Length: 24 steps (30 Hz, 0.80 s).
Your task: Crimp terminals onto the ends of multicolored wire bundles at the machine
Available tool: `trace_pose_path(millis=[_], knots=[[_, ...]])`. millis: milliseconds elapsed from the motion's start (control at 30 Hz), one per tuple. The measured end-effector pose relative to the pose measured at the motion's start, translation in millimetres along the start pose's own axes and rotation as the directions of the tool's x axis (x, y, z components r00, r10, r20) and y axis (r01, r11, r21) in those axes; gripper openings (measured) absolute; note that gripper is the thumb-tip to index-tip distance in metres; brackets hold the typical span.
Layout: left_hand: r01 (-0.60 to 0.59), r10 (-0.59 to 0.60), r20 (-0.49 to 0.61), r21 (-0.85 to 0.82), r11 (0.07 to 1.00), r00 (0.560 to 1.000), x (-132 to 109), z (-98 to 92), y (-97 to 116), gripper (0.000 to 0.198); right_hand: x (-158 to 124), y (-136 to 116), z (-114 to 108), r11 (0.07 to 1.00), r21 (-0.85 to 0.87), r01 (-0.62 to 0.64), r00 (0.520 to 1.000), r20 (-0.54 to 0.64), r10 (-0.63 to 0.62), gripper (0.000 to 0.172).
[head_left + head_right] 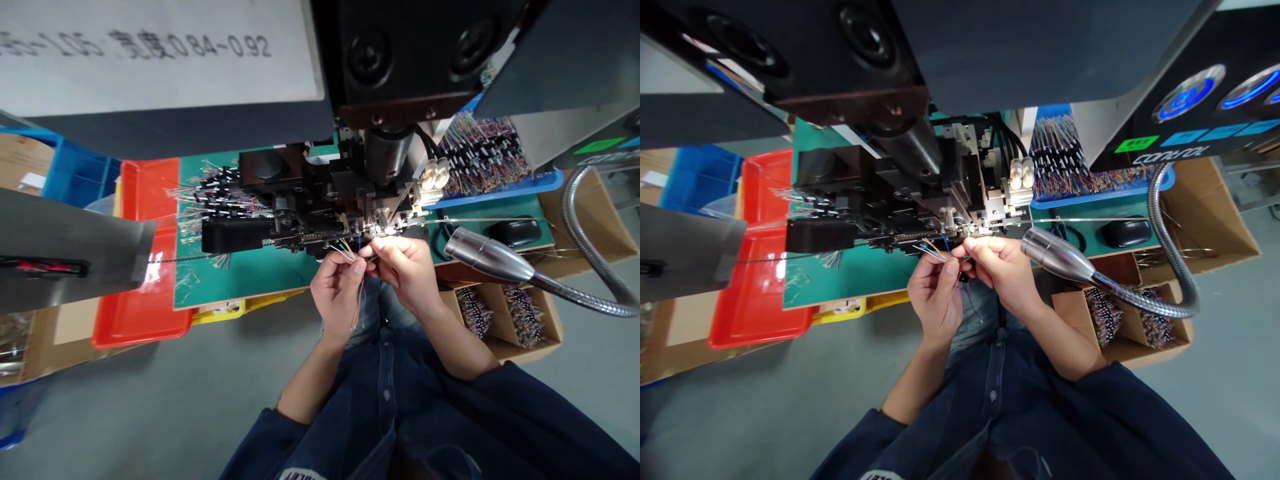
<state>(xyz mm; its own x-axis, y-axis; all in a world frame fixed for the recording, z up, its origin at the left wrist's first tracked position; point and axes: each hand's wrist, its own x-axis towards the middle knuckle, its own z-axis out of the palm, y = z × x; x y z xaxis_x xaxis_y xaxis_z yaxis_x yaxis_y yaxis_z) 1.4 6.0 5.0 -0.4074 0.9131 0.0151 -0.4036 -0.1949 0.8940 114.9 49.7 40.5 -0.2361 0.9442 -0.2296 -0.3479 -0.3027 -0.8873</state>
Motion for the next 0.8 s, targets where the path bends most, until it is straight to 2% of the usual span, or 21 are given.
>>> trace_pose_path(millis=[233, 400, 500, 600, 800], knots=[[-0.001, 0.001, -0.007, 0.026, 1.000, 1.000, -0.1, 0.1, 1.3, 0.022, 0.1, -0.2, -1.1, 0.997, -0.078, 0.023, 1.000, -0.009, -0.024, 0.036], [0.032, -0.034, 0.074, 0.028, 0.999, 0.997, -1.5, -2.6, 1.5, 0.020, -2.0, -11.2, -2.3, 0.964, -0.226, 0.139, 0.990, 0.036, -0.134, 0.030], [0.056, -0.059, 0.105, 0.035, 0.998, 0.993, -2.6, -3.3, 0.4, 0.020, -3.8, -13.4, -4.3, 0.955, -0.251, 0.161, 0.987, 0.070, -0.148, 0.028], [0.043, -0.045, 0.080, 0.024, 0.999, 0.996, -2.0, -1.9, -0.8, 0.023, -3.5, -8.8, -7.1, 0.961, -0.242, 0.136, 0.990, 0.067, -0.123, 0.032], [0.019, -0.017, 0.070, -0.030, 0.999, 0.997, -1.2, 1.1, -1.0, 0.027, -0.3, 0.9, -8.9, 0.995, -0.084, 0.046, 0.998, 0.051, -0.042, 0.032]])
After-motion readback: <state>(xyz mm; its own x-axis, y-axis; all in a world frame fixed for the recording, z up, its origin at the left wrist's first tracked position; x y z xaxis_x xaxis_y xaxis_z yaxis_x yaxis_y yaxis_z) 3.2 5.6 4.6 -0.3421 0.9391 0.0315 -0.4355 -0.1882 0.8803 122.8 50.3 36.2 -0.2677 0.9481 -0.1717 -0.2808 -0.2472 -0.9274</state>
